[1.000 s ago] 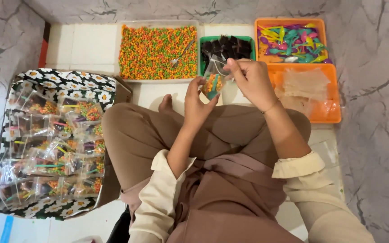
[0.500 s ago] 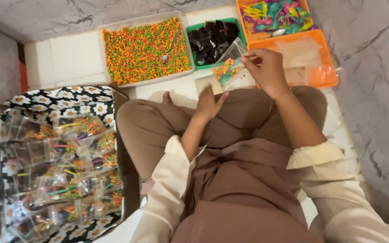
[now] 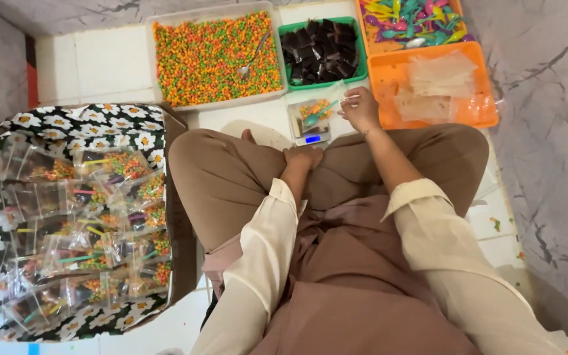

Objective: Packaging small colorful candies into plastic bags, weighing them on a scale, and organizing them in a basket.

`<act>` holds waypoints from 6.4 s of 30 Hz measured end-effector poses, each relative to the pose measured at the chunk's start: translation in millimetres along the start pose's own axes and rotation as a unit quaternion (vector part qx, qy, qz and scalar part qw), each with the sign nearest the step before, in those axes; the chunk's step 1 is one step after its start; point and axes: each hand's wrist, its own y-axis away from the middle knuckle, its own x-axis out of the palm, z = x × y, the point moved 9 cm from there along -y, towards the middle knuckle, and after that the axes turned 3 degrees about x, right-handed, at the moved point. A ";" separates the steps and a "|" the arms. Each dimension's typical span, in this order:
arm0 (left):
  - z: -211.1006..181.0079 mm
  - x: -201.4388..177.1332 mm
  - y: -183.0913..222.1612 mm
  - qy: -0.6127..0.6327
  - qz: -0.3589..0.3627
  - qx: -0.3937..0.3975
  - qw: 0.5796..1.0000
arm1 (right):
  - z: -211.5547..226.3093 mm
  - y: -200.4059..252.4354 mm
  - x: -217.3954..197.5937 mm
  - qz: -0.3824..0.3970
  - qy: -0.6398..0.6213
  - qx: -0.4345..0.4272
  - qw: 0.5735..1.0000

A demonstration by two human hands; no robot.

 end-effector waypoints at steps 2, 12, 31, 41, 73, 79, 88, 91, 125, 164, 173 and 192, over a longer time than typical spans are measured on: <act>10.0 6.9 -8.2 -0.012 0.005 -0.002 1.000 | -18.6 -5.3 11.5 0.006 -0.015 0.009 1.000; 24.7 -42.6 21.1 0.027 -0.099 -0.052 0.993 | -76.0 -35.4 31.3 0.030 0.067 0.050 0.996; 43.7 -39.9 1.5 0.148 -0.142 -0.049 0.978 | -123.4 -48.7 43.0 0.069 0.101 0.112 0.986; 43.7 -41.3 2.7 0.188 -0.143 -0.047 0.971 | -11.8 -11.6 -2.1 0.018 0.101 0.093 0.990; 33.6 -90.0 48.8 -0.060 -0.226 0.014 0.972 | 26.7 82.0 -177.1 -0.203 -0.051 -0.119 0.971; 80.1 -160.0 111.0 0.006 -0.251 0.029 0.968 | 41.2 84.8 -167.8 -0.192 0.003 -0.128 0.973; 89.1 -168.2 133.3 -0.048 -0.329 0.047 0.942 | 46.2 57.8 -115.8 -0.123 0.158 -0.164 0.966; 91.2 -164.5 122.9 -0.004 -0.323 0.051 0.945 | -36.8 -9.5 -60.3 -0.028 0.094 -0.077 0.992; 145.8 -326.5 166.4 0.218 -0.576 0.217 0.757 | 183.8 -113.9 209.3 0.214 0.224 -0.312 0.898; 240.8 -335.8 124.7 0.196 -0.597 0.037 0.777 | 212.8 -113.2 221.3 0.217 -0.080 -0.157 0.960; 231.8 -333.3 89.5 0.194 -0.580 0.017 0.791 | 350.9 -57.0 202.5 0.220 0.013 -0.378 0.899; 158.9 -322.0 122.4 0.434 -0.510 0.218 0.709 | 107.6 -93.1 188.2 0.176 0.164 -0.193 0.951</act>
